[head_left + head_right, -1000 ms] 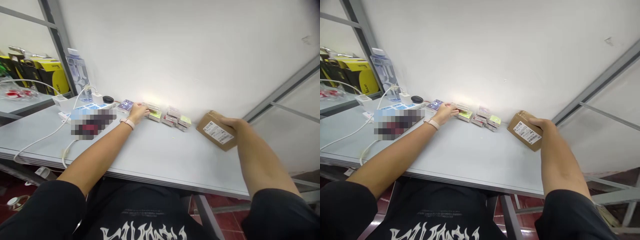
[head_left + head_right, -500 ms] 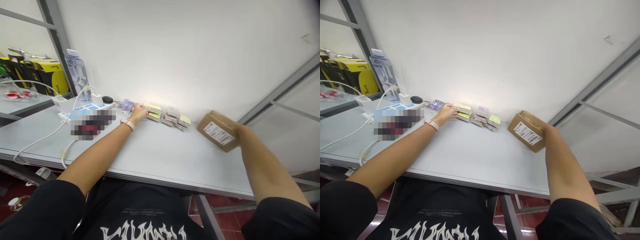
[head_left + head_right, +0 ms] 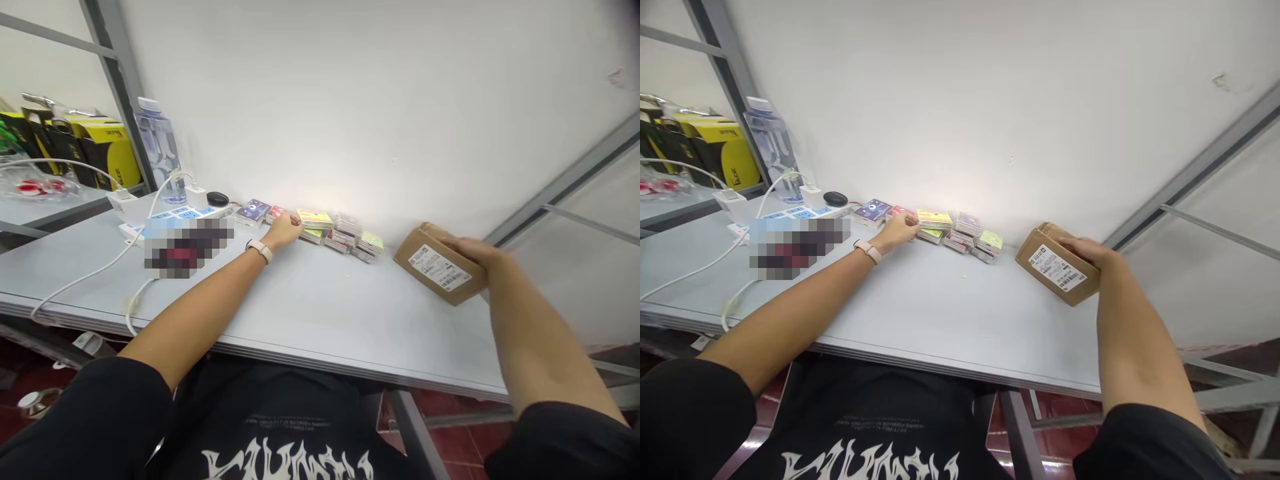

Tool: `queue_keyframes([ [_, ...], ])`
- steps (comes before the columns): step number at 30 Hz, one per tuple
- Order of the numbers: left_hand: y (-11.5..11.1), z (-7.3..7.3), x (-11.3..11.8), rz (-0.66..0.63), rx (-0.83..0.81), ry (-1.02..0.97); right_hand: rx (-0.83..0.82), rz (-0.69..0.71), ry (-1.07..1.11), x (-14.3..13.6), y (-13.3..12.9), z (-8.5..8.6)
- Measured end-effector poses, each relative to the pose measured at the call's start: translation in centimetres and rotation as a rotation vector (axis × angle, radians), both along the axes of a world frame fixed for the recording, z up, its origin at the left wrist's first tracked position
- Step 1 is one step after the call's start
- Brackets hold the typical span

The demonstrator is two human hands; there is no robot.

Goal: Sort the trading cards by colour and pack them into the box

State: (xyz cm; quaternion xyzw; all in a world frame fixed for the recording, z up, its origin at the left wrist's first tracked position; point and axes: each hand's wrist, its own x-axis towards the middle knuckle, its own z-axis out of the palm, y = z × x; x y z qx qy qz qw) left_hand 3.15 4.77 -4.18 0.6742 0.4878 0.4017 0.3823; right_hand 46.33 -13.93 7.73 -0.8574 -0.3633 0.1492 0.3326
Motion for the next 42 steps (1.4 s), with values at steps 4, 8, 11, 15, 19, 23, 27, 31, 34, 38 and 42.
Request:
queue_keyframes([
  [4,0.2,-0.1,0.0,0.002,0.034,0.056,0.052,0.050,0.227,0.2,0.4,1.3],
  [8,0.2,-0.1,0.0,-0.007,0.053,0.069,0.411,0.149,0.078,-0.6,2.1,1.9],
  [11,-0.1,0.2,-0.2,-0.037,0.095,0.088,0.679,0.150,-0.078,-3.0,3.7,1.1],
  [15,-0.7,0.6,-0.2,-0.081,0.186,0.133,0.771,0.308,-0.242,-8.0,5.0,-1.5],
  [19,-1.0,0.8,-0.2,-0.153,0.257,0.212,0.682,0.464,-0.429,-13.0,5.0,-5.1],
  [23,-1.2,0.6,-0.2,-0.385,0.341,0.298,0.582,0.522,-0.577,-16.0,4.8,-9.0],
  [27,-1.8,0.5,-0.3,-0.534,0.348,0.432,0.368,0.636,-0.410,-15.8,4.4,-11.2],
  [31,-2.4,0.5,-0.2,-0.577,0.370,0.496,0.062,0.947,-0.123,-14.1,3.7,-11.5],
  [34,-2.7,0.6,-0.1,-0.595,0.393,0.515,0.006,1.009,-0.098,-13.9,3.4,-11.4],
  [38,-2.7,0.6,0.1,-0.587,0.414,0.542,-0.037,1.011,-0.138,-15.2,3.5,-11.5],
  [42,-2.6,0.5,0.2,-0.586,0.427,0.553,-0.078,0.979,-0.194,-16.4,3.4,-11.1],
])
